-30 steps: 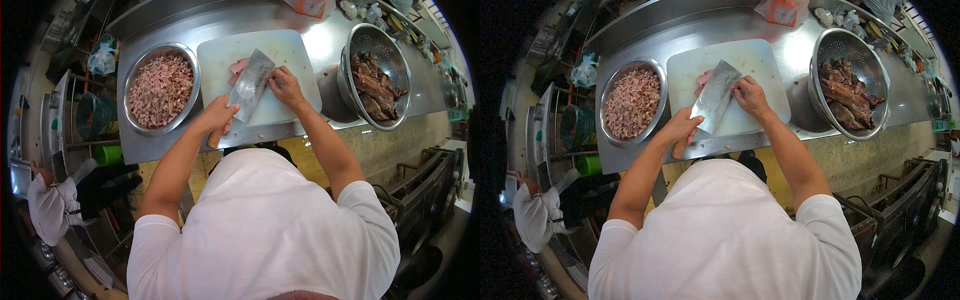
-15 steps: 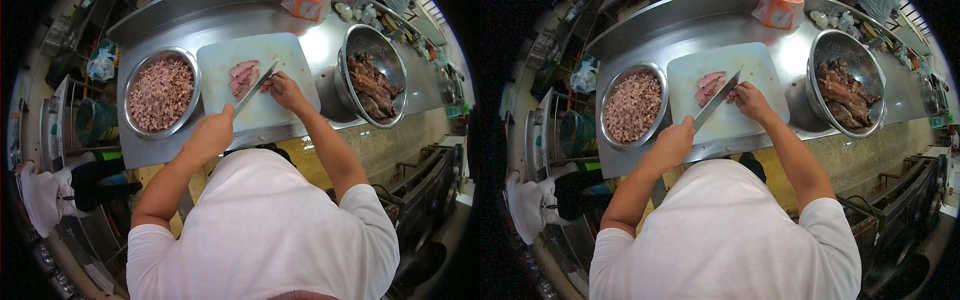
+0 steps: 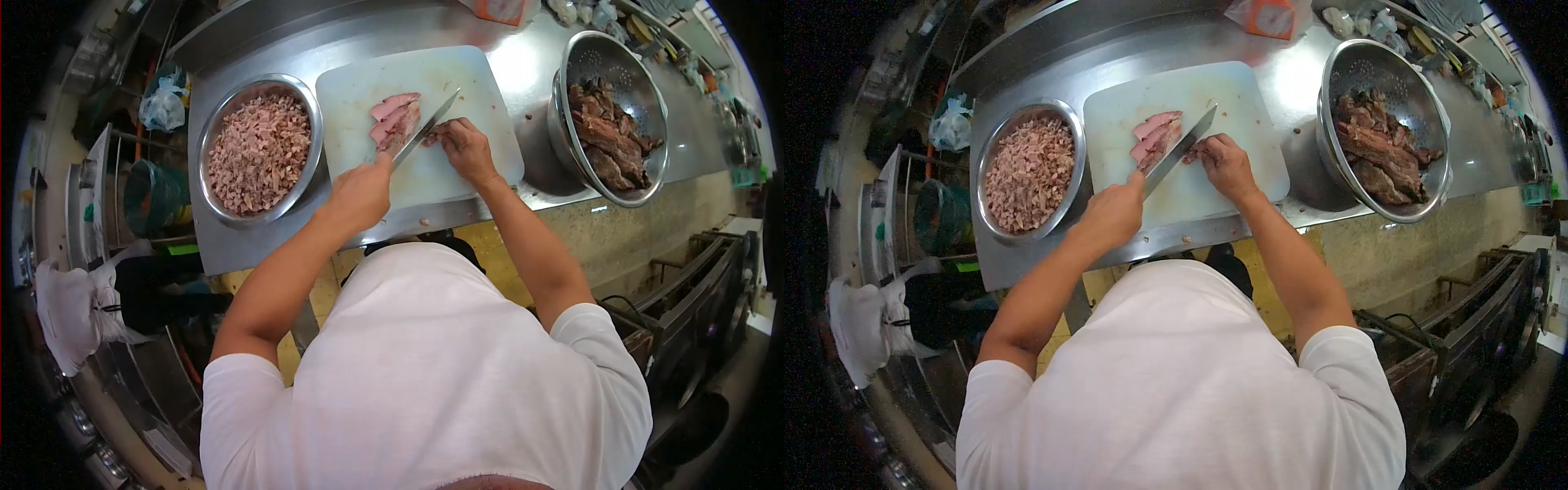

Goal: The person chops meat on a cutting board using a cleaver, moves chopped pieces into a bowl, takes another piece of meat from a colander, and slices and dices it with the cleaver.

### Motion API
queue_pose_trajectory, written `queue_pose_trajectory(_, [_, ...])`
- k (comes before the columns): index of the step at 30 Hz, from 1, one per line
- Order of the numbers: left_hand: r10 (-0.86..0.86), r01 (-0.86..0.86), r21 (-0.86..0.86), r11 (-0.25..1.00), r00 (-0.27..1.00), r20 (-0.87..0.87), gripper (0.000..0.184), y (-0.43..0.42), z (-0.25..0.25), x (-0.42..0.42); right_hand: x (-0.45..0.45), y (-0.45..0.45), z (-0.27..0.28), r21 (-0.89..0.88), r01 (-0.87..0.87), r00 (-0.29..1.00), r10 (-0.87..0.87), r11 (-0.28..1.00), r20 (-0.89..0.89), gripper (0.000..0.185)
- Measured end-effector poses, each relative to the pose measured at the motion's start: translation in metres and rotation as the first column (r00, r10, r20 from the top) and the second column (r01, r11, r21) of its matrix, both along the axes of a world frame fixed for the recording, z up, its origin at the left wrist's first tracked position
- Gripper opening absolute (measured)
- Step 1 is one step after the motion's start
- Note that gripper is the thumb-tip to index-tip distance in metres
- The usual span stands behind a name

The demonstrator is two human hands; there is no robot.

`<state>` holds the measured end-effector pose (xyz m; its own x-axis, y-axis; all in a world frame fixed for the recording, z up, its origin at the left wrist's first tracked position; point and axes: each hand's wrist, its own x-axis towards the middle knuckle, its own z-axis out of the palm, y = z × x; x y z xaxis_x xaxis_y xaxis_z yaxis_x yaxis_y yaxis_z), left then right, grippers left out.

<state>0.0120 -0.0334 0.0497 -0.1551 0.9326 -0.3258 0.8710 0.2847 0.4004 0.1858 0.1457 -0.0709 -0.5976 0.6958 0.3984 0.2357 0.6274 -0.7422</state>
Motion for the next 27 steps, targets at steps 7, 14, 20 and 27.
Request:
queue_pose_trajectory(7, [-0.04,0.035,-0.113,0.993,0.998,-0.039,0.022,-0.018,-0.005,0.007,0.005,-0.004,-0.003,0.027,0.0,1.0,-0.001,1.0,0.021,0.011])
queue_pose_trajectory(14, [-0.045,0.046,0.03,0.999,0.999,-0.01,0.019,0.0,0.007,0.001,0.001,0.0,-0.002,0.031,0.023,0.999,-0.022,0.999,-0.036,0.011])
queue_pose_trajectory(20, [-0.007,0.009,-0.033,0.999,0.998,0.057,0.019,-0.008,-0.016,-0.001,0.003,0.001,-0.003,0.01,0.033,0.998,-0.034,0.999,0.054,0.011])
queue_pose_trajectory(27, [0.024,-0.055,0.251,0.966,0.992,0.123,0.021,-0.027,-0.004,-0.029,-0.003,0.013,-0.004,-0.021,-0.064,0.998,0.063,0.998,-0.025,0.016])
